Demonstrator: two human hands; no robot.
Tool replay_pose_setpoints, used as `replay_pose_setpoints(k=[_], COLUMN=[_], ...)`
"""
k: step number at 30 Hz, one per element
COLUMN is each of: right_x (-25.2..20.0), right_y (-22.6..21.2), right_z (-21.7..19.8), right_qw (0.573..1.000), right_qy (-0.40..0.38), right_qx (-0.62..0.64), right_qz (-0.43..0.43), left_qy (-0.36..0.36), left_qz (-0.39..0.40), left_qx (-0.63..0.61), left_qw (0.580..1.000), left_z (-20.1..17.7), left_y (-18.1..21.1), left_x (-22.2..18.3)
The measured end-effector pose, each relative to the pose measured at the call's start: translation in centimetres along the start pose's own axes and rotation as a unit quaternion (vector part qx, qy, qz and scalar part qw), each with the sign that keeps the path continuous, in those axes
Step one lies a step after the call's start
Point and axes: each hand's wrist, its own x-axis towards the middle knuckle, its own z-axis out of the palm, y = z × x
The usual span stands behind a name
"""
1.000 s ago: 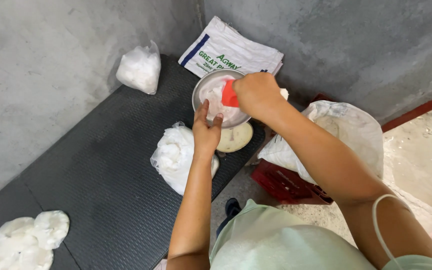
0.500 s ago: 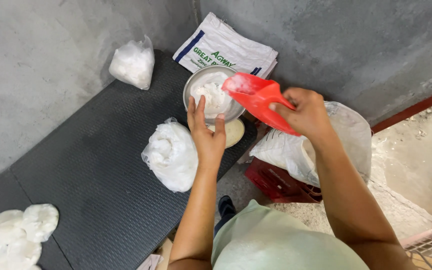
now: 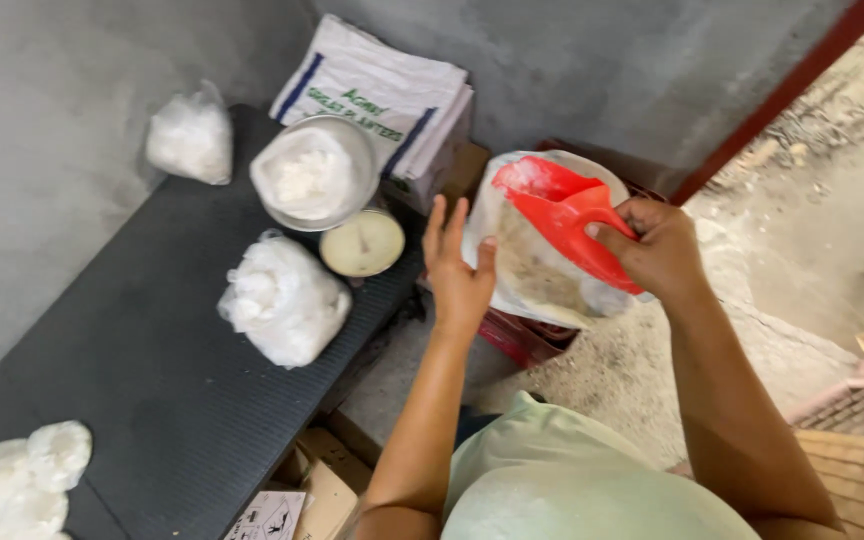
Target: The person is weighing a white fertilizer substance and portioning it into small plastic bags.
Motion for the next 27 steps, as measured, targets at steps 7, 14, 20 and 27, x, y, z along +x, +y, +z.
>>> replay_pose_setpoints(k=[7,14,20,27], right_x=[-2.0,-2.3,-0.6,1.2], right_y=[3.2,7.0,8.4,8.7], right_z=[-1.5,2.3,5.4,7.8], right_qw=[0.984,0.949,0.912,0.888], right_qy=[-0.01,-0.099,-0.177,-0.224], right_qx=[-0.078,-0.276,-0.359,-0.372], right_qz=[0.158,0.118,0.095,0.155], left_qy=[-0.03,-0.127,-0.16,-0.172], left_qz=[-0.008,-0.069,-0.075,-0.066], left_qx=[0.061,0.153,0.186,0.164], left_qw=[0.998,0.978,0.966,0.969], left_z=[3.0,4.7,6.1,5.7], left_y=[-3.2,-7.0,-8.4,-7.9], left_x=[-2.3,-3.2,-3.3,-3.2])
